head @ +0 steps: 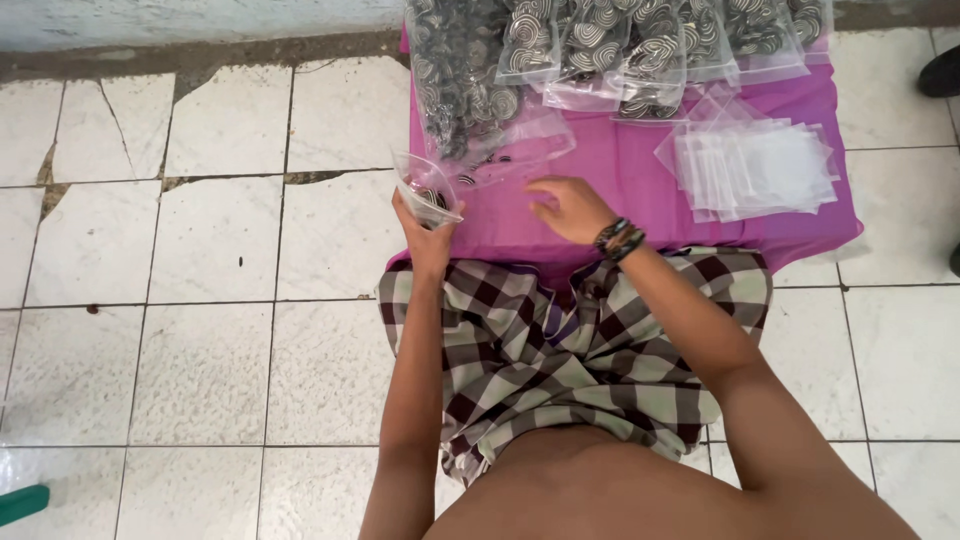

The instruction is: The person places circular patterned items into small plastic bags and then seals the bags by hand.

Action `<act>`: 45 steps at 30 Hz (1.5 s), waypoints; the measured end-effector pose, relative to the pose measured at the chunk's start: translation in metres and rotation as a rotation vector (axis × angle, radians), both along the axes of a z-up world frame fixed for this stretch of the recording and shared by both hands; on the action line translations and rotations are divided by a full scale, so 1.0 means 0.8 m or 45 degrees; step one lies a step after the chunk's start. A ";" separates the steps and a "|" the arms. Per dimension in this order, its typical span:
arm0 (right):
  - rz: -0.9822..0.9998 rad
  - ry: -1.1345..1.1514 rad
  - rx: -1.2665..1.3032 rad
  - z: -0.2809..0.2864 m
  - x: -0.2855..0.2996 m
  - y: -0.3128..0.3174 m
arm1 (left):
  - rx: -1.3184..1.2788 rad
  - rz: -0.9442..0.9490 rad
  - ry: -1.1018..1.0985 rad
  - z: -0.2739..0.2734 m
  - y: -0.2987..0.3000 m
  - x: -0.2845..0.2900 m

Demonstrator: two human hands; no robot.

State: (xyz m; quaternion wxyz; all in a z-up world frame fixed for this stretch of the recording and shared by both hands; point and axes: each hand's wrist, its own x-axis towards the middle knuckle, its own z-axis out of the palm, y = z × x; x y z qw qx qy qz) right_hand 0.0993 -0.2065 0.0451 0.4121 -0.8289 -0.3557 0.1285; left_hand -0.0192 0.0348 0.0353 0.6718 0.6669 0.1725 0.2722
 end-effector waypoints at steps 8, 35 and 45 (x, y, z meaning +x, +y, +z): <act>-0.334 -0.740 -0.095 -0.104 0.058 0.090 | 0.214 -0.207 0.215 -0.018 0.021 -0.002; -0.038 -0.826 -0.251 -0.080 0.062 0.176 | 0.150 -0.316 0.083 -0.017 0.028 -0.002; 0.046 -0.733 -0.168 -0.083 0.067 0.165 | 0.086 -0.337 0.049 -0.024 0.028 -0.001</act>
